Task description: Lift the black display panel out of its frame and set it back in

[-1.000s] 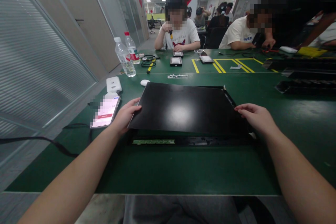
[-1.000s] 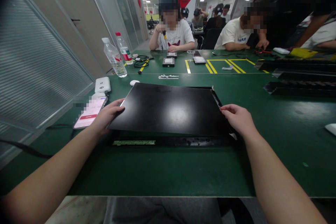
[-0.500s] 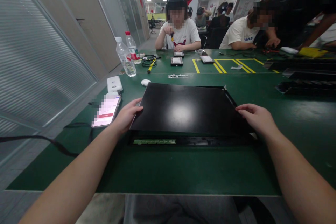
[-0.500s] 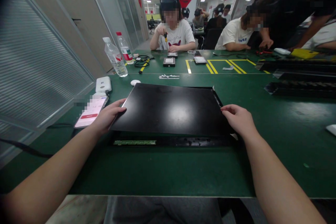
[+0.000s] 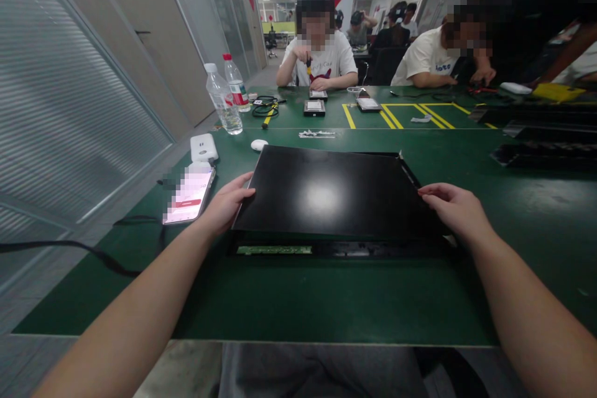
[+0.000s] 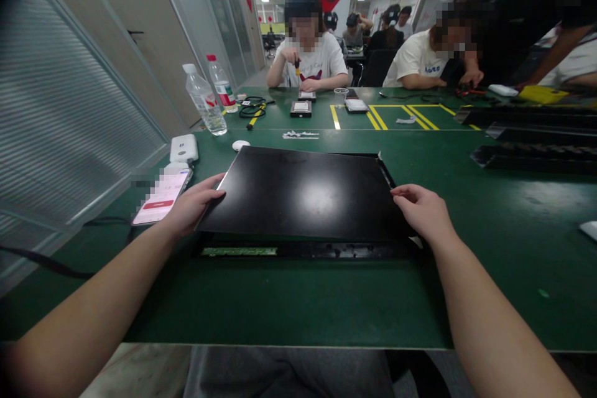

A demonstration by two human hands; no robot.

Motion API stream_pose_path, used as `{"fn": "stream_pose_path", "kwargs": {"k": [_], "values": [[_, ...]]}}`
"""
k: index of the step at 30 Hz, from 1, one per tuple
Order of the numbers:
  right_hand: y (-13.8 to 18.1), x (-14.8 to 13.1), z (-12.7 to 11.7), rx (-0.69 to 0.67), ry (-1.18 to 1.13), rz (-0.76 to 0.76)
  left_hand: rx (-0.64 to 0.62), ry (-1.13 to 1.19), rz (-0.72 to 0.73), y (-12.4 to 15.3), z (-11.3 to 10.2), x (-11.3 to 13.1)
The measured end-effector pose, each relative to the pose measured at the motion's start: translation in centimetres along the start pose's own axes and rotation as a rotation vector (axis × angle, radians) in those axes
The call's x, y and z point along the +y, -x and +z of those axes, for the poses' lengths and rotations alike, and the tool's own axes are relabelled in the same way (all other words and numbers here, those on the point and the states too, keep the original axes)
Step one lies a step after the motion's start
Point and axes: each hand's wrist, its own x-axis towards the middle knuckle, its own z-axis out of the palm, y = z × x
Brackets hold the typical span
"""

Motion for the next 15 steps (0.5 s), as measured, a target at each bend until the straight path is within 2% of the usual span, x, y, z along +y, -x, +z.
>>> {"fn": "stream_pose_path", "kwargs": {"k": [10,15], "values": [[-0.44,0.48,-0.27,0.006,0.054,-0.02,-0.032,-0.018,0.021,-0.2,-0.28,-0.28],[-0.38,0.5,-0.19,-0.015,-0.006,0.039,-0.076,-0.031,0.064,-0.04,-0.58,-0.38]]}}
